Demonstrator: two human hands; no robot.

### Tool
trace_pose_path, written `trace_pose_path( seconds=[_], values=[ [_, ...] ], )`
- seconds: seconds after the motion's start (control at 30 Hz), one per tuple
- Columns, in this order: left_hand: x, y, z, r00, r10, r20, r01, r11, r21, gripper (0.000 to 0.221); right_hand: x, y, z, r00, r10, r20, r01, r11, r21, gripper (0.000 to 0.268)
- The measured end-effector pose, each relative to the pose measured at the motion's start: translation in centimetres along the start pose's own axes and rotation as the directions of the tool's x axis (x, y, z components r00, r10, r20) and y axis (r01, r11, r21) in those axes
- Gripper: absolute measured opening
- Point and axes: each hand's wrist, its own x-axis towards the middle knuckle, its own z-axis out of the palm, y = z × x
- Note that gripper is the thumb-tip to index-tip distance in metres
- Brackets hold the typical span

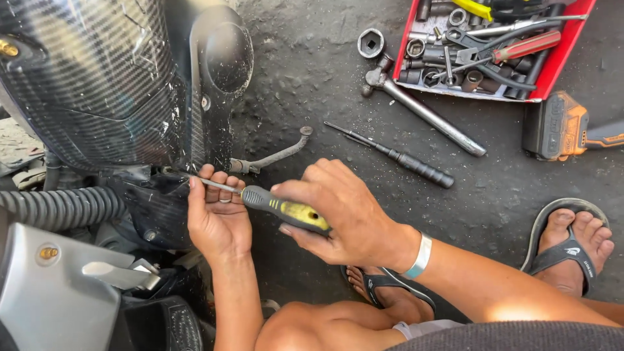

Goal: Repairing motorcycle components using a screwdriver and a hammer.

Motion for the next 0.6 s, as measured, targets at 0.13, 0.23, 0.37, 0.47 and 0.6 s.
trace_pose_path(
  seconds=[0.13,0.23,0.37,0.47,0.6],
  values=[
    [0.0,-0.4,0.4,1.0,-0.009,-0.019,0.008,1.0,-0.018,0.027,-0.4,-0.2,0.0,0.916,0.391,0.087,-0.399,0.871,0.288,0.037],
    [0.2,-0.4,0.4,1.0,-0.024,-0.01,0.023,0.999,-0.024,0.03,-0.3,0.2,0.3,0.997,0.082,-0.013,-0.082,0.997,0.015,0.043],
    [0.3,-1.0,0.0,0.997,-0.035,-0.063,0.037,0.999,0.023,0.029,-0.3,0.3,-0.2,0.962,0.271,0.039,-0.274,0.956,0.106,0.041],
    [0.4,-1.1,-0.3,0.999,-0.018,-0.044,0.018,1.0,-0.007,0.03,-0.1,-0.2,-0.2,0.934,0.347,0.086,-0.353,0.933,0.071,0.036],
    [0.0,-0.4,0.8,0.996,-0.085,-0.005,0.085,0.996,-0.027,0.038,-0.2,-0.2,-0.2,0.929,0.335,0.156,-0.33,0.942,-0.058,0.075]
  ],
)
